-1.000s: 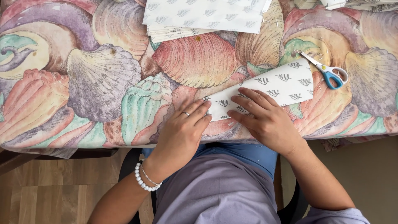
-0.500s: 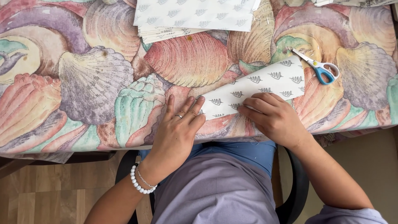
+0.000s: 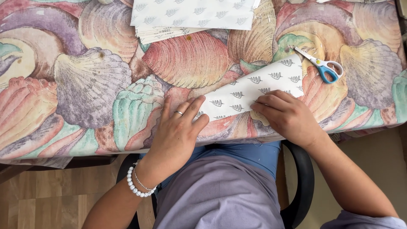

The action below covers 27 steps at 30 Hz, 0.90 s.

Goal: Folding printed paper sheets into bags or envelopes at a table.

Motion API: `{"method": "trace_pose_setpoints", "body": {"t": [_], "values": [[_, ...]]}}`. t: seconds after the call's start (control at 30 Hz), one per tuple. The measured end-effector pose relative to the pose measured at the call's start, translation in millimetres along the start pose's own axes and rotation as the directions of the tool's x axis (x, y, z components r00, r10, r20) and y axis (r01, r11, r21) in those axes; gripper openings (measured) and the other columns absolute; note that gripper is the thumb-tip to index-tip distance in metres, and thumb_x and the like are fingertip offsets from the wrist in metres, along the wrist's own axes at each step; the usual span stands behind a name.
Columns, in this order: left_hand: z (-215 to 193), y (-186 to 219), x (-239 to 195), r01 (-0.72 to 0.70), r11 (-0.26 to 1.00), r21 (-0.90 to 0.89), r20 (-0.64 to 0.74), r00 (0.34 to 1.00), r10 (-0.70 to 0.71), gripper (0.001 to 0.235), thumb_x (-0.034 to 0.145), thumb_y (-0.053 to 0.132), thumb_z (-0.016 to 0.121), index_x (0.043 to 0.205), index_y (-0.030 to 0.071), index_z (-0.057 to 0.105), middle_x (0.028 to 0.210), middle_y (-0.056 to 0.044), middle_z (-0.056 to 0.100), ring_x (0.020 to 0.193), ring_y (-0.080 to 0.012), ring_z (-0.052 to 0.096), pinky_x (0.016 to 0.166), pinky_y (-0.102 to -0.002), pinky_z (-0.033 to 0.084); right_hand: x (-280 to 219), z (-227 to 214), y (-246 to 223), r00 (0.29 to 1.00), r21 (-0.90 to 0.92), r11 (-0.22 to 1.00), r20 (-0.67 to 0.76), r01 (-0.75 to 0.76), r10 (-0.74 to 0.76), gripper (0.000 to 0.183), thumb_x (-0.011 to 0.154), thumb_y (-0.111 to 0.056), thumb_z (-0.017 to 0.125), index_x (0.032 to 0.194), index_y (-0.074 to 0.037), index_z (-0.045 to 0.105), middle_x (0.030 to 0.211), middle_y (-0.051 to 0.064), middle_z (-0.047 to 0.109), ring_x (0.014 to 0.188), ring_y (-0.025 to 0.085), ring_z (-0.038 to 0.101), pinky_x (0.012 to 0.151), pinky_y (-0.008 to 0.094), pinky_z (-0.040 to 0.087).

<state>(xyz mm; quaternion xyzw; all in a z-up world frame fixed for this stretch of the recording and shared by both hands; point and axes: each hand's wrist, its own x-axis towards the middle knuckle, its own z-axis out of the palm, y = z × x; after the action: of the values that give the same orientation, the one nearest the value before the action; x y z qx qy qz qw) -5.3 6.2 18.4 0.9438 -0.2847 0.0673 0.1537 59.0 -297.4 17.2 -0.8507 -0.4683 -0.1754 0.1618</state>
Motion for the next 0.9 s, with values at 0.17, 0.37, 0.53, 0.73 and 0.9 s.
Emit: {"method": "trace_pose_setpoints", "body": {"t": [0.17, 0.37, 0.53, 0.73, 0.9], "values": [[-7, 10, 1, -0.087, 0.996, 0.033, -0.059, 0.994, 0.089, 0.038, 0.093, -0.003, 0.051, 0.120, 0.015, 0.072, 0.135, -0.023, 0.058, 0.134, -0.0406, 0.048, 0.113, -0.071, 0.022, -5, 3, 0, 0.999, -0.059, 0.997, -0.009, 0.040, -0.041, 0.014, 0.101, 0.000, 0.060, 0.095, -0.002, 0.073, 0.093, 0.013, 0.066, 0.092, 0.030, 0.069, 0.081, 0.040, 0.057], [7, 2, -3, -0.194, 0.980, 0.037, -0.082, 0.977, 0.197, 0.037, 0.095, -0.007, 0.049, 0.124, 0.007, 0.068, 0.105, -0.014, 0.057, 0.100, -0.0301, 0.061, 0.093, -0.043, 0.050, -5, -3, -1, 1.000, -0.041, 0.999, 0.004, 0.028, -0.028, 0.015, 0.100, 0.002, 0.059, 0.097, -0.001, 0.073, 0.094, 0.013, 0.065, 0.092, 0.031, 0.068, 0.083, 0.040, 0.058], [16, -6, -2, -0.167, 0.986, -0.015, -0.139, 0.977, 0.163, 0.026, 0.098, -0.004, 0.051, 0.112, 0.008, 0.070, 0.097, -0.009, 0.060, 0.095, -0.0253, 0.064, 0.089, -0.039, 0.052, -12, -5, 7, 1.000, -0.034, 0.999, -0.008, -0.022, 0.022, 0.015, 0.099, 0.003, 0.061, 0.098, -0.001, 0.076, 0.096, 0.013, 0.067, 0.093, 0.031, 0.069, 0.083, 0.040, 0.058], [-4, 6, 11, -0.166, 0.982, -0.084, -0.160, 0.975, 0.151, 0.016, 0.095, -0.009, 0.053, 0.102, 0.001, 0.064, 0.122, -0.021, 0.061, 0.128, -0.0396, 0.058, 0.109, -0.049, 0.045, -24, -3, 15, 0.996, -0.014, 0.996, -0.022, -0.086, 0.085, 0.017, 0.100, 0.004, 0.060, 0.101, -0.002, 0.076, 0.099, 0.012, 0.068, 0.094, 0.031, 0.069, 0.084, 0.041, 0.058], [3, 7, 8, -0.088, 0.985, -0.147, -0.121, 0.990, 0.071, 0.013, 0.093, -0.010, 0.053, 0.099, 0.001, 0.056, 0.143, -0.027, 0.056, 0.136, -0.0432, 0.053, 0.111, -0.053, 0.042, -15, -8, 14, 0.989, 0.060, 0.988, 0.005, -0.145, 0.145, 0.011, 0.097, 0.002, 0.067, 0.101, -0.001, 0.077, 0.097, 0.012, 0.070, 0.091, 0.031, 0.069, 0.083, 0.041, 0.058]]}}
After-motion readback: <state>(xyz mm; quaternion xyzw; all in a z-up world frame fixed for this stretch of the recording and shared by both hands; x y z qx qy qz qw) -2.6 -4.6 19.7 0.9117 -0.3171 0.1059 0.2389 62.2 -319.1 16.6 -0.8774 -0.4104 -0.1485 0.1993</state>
